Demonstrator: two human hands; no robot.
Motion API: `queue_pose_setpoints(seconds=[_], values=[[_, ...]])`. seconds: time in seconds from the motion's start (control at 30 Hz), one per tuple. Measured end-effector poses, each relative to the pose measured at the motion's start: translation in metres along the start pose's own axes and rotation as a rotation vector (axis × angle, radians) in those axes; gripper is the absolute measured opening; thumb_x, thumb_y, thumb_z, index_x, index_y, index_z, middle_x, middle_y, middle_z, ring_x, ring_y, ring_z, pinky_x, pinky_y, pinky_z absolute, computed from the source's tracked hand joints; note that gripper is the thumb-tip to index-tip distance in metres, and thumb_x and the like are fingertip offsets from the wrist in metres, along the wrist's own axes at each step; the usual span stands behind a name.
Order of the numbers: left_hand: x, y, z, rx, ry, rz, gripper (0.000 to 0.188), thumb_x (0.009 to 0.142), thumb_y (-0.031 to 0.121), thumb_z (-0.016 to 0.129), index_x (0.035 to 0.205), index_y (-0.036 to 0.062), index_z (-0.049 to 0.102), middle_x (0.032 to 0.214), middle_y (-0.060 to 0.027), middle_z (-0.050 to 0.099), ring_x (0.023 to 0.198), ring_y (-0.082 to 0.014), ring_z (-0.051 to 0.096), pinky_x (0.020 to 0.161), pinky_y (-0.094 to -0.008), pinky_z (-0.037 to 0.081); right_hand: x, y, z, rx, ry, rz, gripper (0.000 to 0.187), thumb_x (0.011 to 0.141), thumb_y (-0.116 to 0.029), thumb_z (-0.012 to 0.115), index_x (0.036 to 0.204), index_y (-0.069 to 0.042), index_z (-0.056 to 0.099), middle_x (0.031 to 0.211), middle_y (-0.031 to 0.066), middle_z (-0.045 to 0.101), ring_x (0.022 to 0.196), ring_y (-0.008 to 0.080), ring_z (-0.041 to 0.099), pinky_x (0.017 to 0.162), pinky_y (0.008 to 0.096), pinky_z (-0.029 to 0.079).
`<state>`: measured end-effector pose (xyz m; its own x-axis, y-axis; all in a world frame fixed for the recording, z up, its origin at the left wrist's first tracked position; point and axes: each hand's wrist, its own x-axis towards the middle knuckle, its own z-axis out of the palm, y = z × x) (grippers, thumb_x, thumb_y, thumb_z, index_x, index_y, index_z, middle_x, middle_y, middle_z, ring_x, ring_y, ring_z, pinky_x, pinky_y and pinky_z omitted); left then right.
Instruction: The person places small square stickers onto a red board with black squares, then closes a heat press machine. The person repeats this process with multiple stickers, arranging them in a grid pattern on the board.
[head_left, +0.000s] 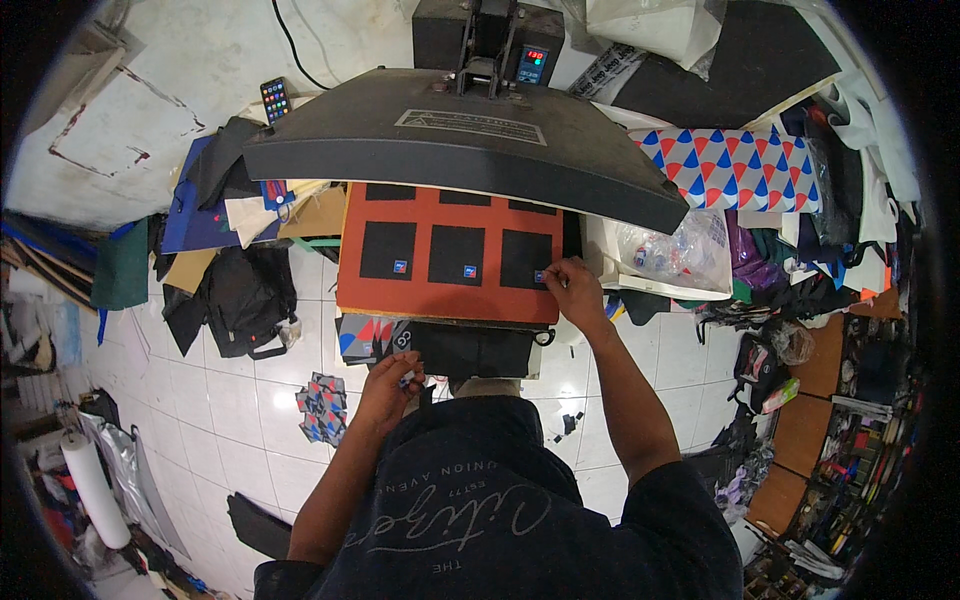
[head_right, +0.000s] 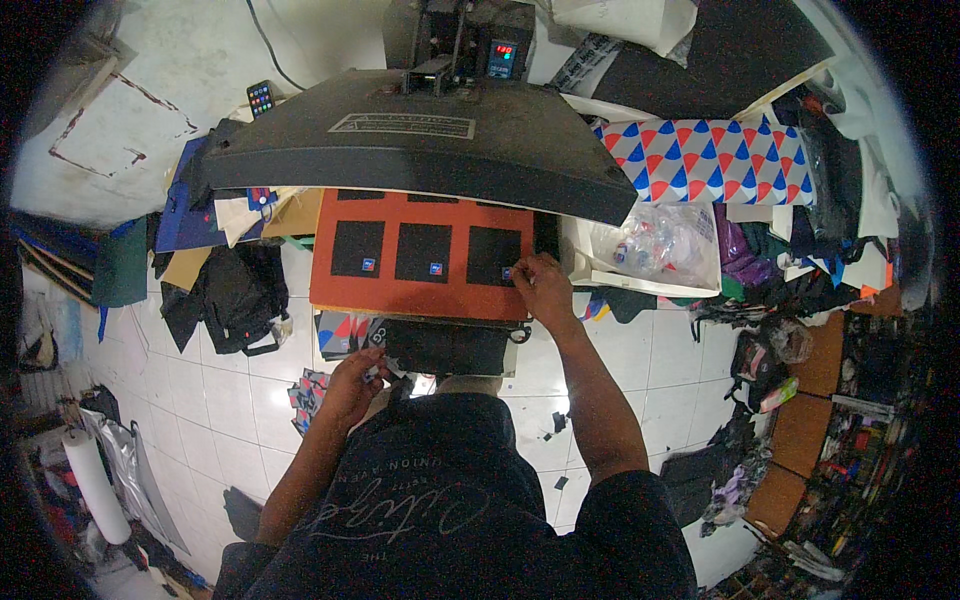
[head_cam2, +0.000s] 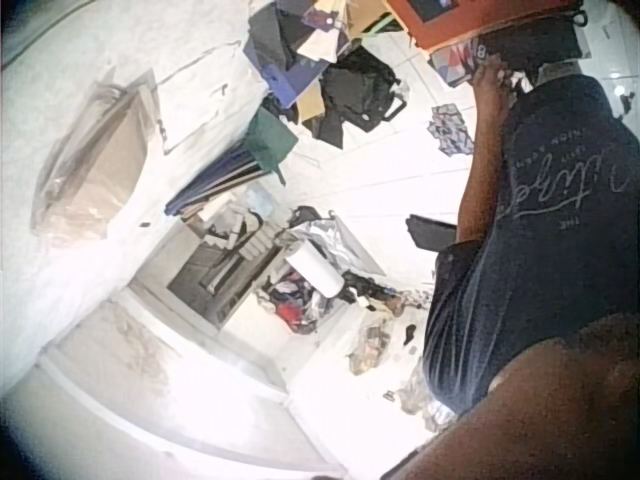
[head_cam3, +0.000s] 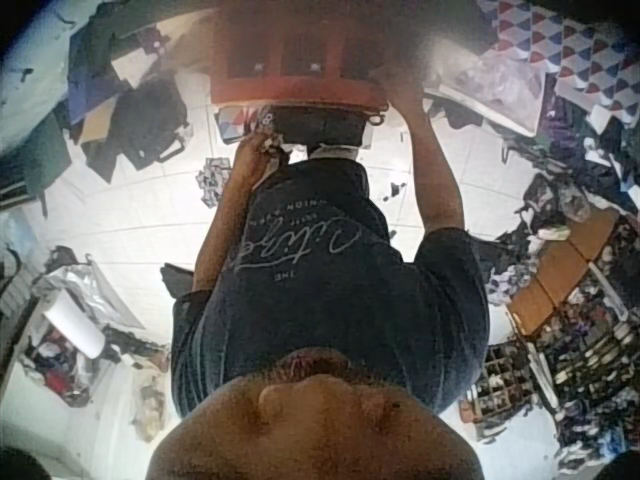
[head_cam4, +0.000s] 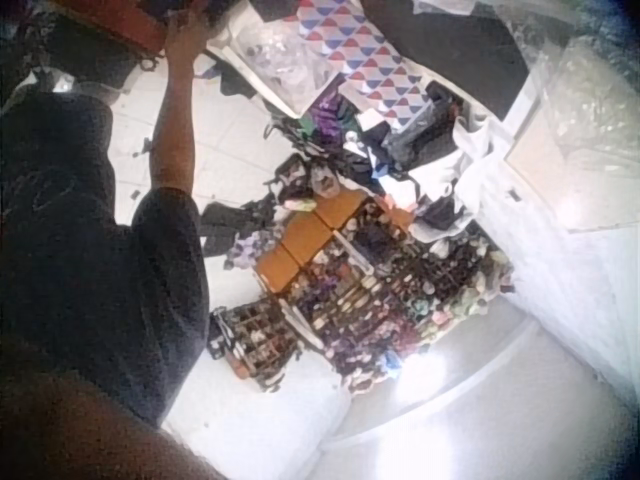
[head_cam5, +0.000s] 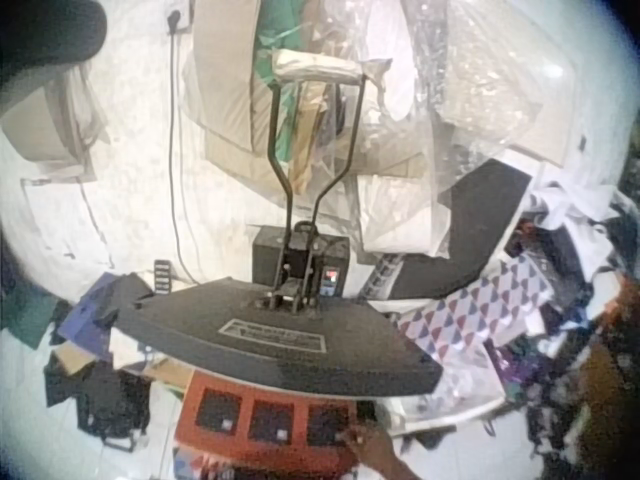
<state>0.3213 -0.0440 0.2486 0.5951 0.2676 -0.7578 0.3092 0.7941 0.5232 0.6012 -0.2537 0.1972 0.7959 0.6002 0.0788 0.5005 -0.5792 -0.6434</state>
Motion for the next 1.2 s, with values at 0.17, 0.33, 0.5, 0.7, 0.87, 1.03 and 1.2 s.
queue_pose_setpoints(seconds=[0.17,0.33,0.5,0.7,0.87,1.03,1.2], values=[[0.001,-0.001,-0.001,-0.006,-0.007,0.0,0.016,0.089,0.017,0.062,0.099,0.0048,0.058,0.084,-0.0026,0.056,0.075,-0.0126,0.053,0.063,-0.024,0.04,0.0,0.004,0.004,-0.001,0.012,-0.009,0.015,0.081,-0.016,0.07,0.084,-0.003,0.063,0.08,0.0119,0.06,0.07,0.0249,0.061,0.061,0.0363,0.048],[0.002,-0.003,-0.002,-0.014,-0.008,-0.001,0.015,0.089,0.016,0.062,0.1,0.0053,0.058,0.084,-0.0027,0.056,0.075,-0.0126,0.053,0.063,-0.0238,0.04,0.002,-0.002,0.0,-0.014,0.01,0.047,0.016,0.079,-0.017,0.071,0.083,-0.004,0.063,0.08,0.0118,0.06,0.069,0.0244,0.061,0.061,0.0359,0.048],[0.002,-0.004,-0.001,-0.036,0.008,-0.006,0.016,0.089,0.015,0.062,0.1,0.0042,0.058,0.083,-0.003,0.056,0.074,-0.0124,0.053,0.062,-0.0227,0.04,0.003,-0.005,-0.004,-0.034,-0.018,0.076,0.017,0.079,-0.018,0.071,0.084,-0.004,0.063,0.08,0.0117,0.061,0.07,0.0243,0.061,0.061,0.036,0.048],[-0.002,-0.002,0.004,-0.03,0.027,-0.005,0.017,0.089,0.015,0.062,0.1,0.003,0.058,0.083,-0.0034,0.056,0.074,-0.0128,0.054,0.062,-0.0231,0.041,0.005,0.002,-0.002,-0.033,-0.031,0.09,0.017,0.082,-0.02,0.068,0.087,-0.004,0.064,0.08,0.0123,0.061,0.073,0.025,0.062,0.064,0.036,0.049],[-0.001,-0.004,0.0,-0.01,0.039,-0.005,0.018,0.089,0.014,0.061,0.102,0.0028,0.058,0.084,-0.0039,0.057,0.075,-0.0134,0.055,0.064,-0.0242,0.042,0.007,0.002,-0.008,0.026,0.017,0.165,0.018,0.084,-0.019,0.066,0.09,-0.002,0.064,0.082,0.0132,0.062,0.073,0.0259,0.062,0.066,0.0358,0.049],[0.003,-0.01,-0.007,-0.008,0.037,-0.004,0.018,0.089,0.012,0.06,0.104,0.0025,0.058,0.086,-0.0042,0.058,0.076,-0.0136,0.055,0.065,-0.0245,0.042,0.0,-0.007,-0.014,-0.059,0.014,0.036,0.02,0.084,-0.024,0.067,0.096,-0.007,0.067,0.09,0.0121,0.062,0.083,0.027,0.061,0.072,0.0379,0.049],[0.006,-0.013,-0.009,-0.007,0.03,-0.013,0.018,0.089,0.013,0.061,0.104,0.003,0.058,0.085,-0.0039,0.058,0.076,-0.0132,0.055,0.064,-0.0245,0.042,-0.003,-0.012,-0.012,-0.099,-0.08,0.002,0.024,0.082,-0.026,0.069,0.1,-0.011,0.069,0.094,0.0099,0.061,0.089,0.0278,0.06,0.077,0.0387,0.049]])
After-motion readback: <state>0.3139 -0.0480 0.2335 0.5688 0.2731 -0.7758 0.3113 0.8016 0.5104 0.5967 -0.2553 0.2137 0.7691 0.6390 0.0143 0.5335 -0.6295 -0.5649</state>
